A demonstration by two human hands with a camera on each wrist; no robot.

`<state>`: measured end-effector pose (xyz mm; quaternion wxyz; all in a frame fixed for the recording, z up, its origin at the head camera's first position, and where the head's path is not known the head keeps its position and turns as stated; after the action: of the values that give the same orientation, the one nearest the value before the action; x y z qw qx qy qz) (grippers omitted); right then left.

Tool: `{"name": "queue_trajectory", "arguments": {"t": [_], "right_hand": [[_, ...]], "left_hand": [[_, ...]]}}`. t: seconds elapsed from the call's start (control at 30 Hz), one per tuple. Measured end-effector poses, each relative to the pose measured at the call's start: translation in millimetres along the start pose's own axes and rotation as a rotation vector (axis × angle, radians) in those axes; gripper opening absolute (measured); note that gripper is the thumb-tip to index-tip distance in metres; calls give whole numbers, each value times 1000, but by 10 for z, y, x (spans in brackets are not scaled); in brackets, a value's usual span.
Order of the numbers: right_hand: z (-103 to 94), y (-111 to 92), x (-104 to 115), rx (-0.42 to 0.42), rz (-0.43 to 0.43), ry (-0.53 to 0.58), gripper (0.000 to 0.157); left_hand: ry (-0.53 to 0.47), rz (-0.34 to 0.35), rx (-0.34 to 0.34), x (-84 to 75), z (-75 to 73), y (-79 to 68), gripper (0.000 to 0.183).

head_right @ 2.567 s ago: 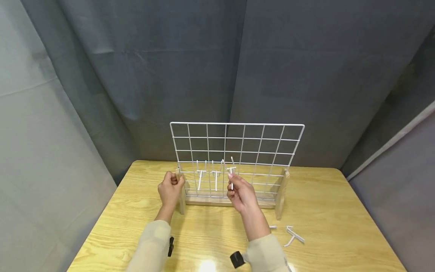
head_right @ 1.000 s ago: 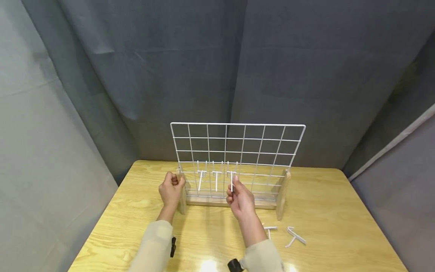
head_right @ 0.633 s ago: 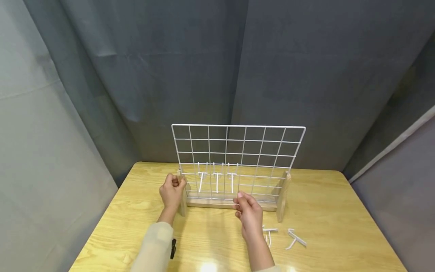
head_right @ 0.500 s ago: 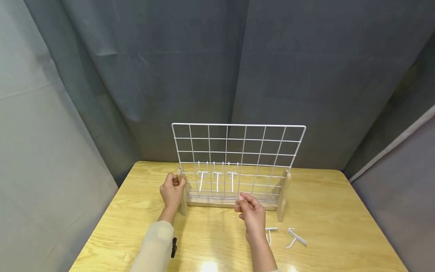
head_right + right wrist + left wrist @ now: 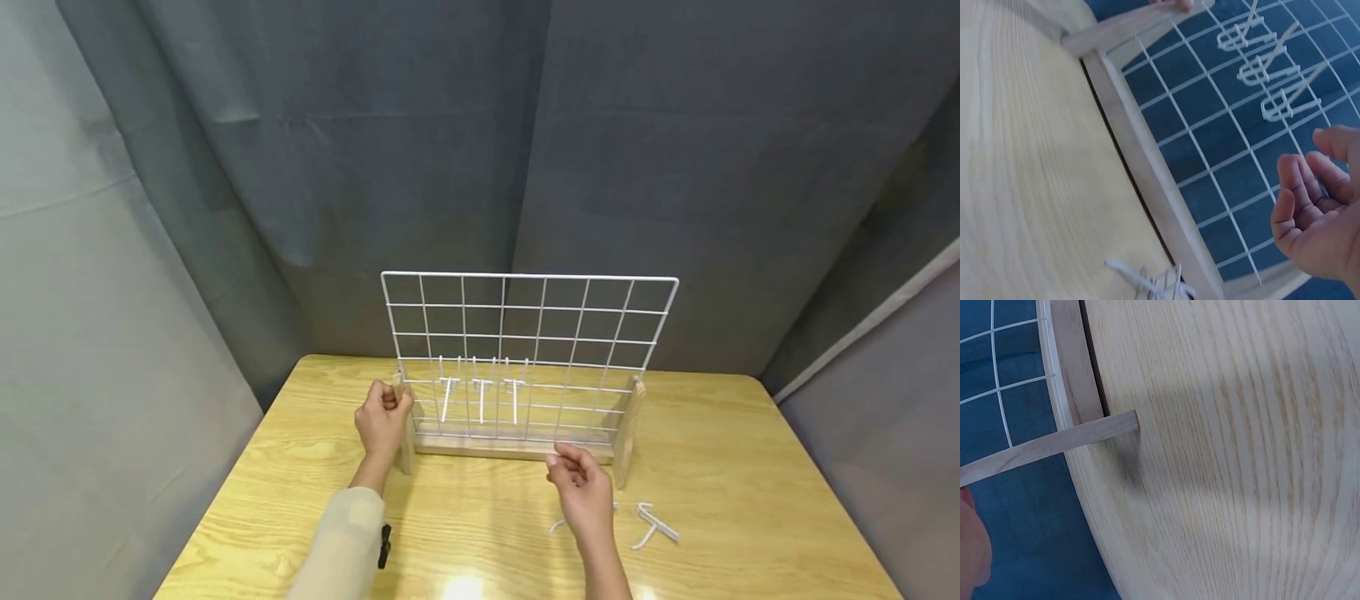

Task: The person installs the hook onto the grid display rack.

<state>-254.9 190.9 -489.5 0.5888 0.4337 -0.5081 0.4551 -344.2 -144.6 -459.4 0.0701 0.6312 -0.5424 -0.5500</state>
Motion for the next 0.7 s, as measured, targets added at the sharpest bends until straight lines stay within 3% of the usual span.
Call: {"name": "queue_trajectory", "arguments": {"t": [0.2,0.43,0.7], "right_hand": [[-145,-36,-15,36,-103,-74,27],[-289,-78,-98,49,-113,-179,27],[-498,-121,-97,84,-205,-413,28]], "left_hand": [[-2,13,8,-28,26,-15,17],[-13,22,-1,-41,1,-8,18],[-15,5,9,-18,-2,-2,17]]}}
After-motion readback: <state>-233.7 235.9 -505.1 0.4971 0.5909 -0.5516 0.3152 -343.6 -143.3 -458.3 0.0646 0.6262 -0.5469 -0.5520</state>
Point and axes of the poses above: each hand's wrist, its own y-axis towards the middle knuckle, its own z-axis out of the palm, x = y × z, the point moved 9 cm from there along y, towards the middle knuckle, and after that the axes turned 13 degrees about y, right-handed, at the moved point
